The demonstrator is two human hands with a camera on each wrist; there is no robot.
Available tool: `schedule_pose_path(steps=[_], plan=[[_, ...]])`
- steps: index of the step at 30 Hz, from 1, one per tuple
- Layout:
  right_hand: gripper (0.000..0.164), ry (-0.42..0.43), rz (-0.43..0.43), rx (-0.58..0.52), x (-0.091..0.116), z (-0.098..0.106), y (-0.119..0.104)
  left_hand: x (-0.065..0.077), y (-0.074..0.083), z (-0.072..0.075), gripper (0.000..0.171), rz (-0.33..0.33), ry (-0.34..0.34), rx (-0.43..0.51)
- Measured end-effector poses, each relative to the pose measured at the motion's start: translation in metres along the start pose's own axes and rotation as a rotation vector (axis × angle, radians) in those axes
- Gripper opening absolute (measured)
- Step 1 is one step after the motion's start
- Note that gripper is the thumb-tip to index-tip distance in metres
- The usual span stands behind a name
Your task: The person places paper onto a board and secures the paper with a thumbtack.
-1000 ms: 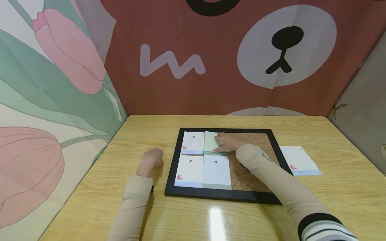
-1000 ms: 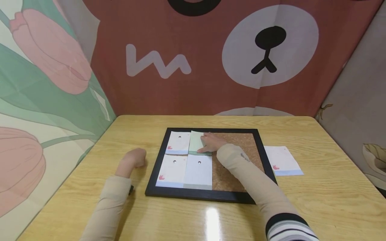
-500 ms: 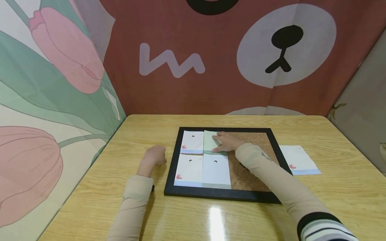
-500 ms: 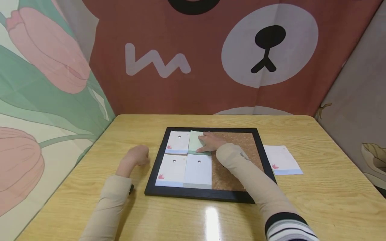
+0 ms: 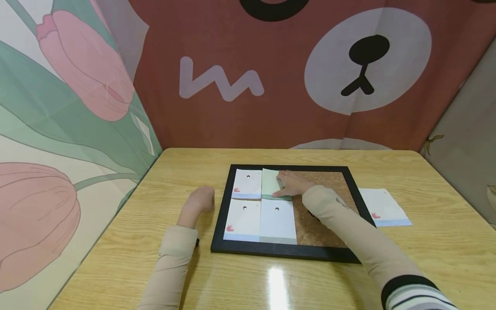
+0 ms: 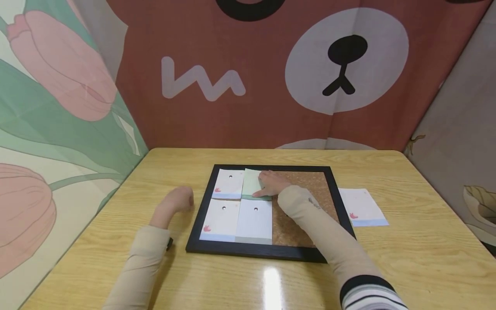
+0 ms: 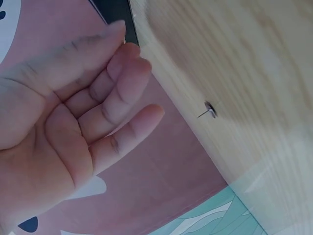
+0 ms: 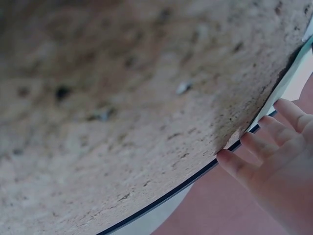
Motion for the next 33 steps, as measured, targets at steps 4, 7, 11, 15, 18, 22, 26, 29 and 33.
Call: schedule_pose_path(steps=[4,7,11,15,18,22,26,29,33], plan=[[0.073,0.008,-0.007,0.011,0.000,0.000,0.001,0.000,0.004,0.005,0.018,-0.034,0.043,-0.004],[0.075,0.009,-0.032,0.011,0.000,-0.001,0.004,0.000,0.005,0.006,0.022,-0.030,0.042,0.015],[0.078,0.007,-0.065,0.003,0.000,-0.001,0.007,0.001,0.006,0.005,0.025,-0.012,0.022,0.036],[0.076,0.010,-0.076,0.001,0.001,0.000,0.007,0.001,0.009,0.008,0.018,-0.010,0.029,0.019],[0.074,0.012,-0.069,-0.003,0.001,0.001,0.005,0.000,0.011,0.009,0.014,-0.011,0.035,-0.003],[0.072,0.014,-0.057,0.009,0.002,0.002,0.004,-0.003,0.016,0.011,0.014,-0.019,0.046,-0.029],[0.072,0.012,-0.053,0.019,0.003,0.002,0.003,-0.007,0.022,0.015,0.015,-0.026,0.070,-0.043],[0.072,0.013,-0.044,0.024,0.004,0.003,0.001,-0.009,0.026,0.018,0.018,-0.025,0.082,-0.058],[0.070,0.014,-0.024,0.015,0.005,0.004,-0.001,-0.012,0.034,0.020,0.021,-0.043,0.082,-0.071]])
Point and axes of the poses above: each hand's wrist, its own x-axis away from the middle knuckle, its own z-axis out of the back of the hand, y = z × x, the point moved 10 cm from there along -x, towards the middle knuckle, and after that the axes turned 5 degrees about -y, right-handed, at the moved point
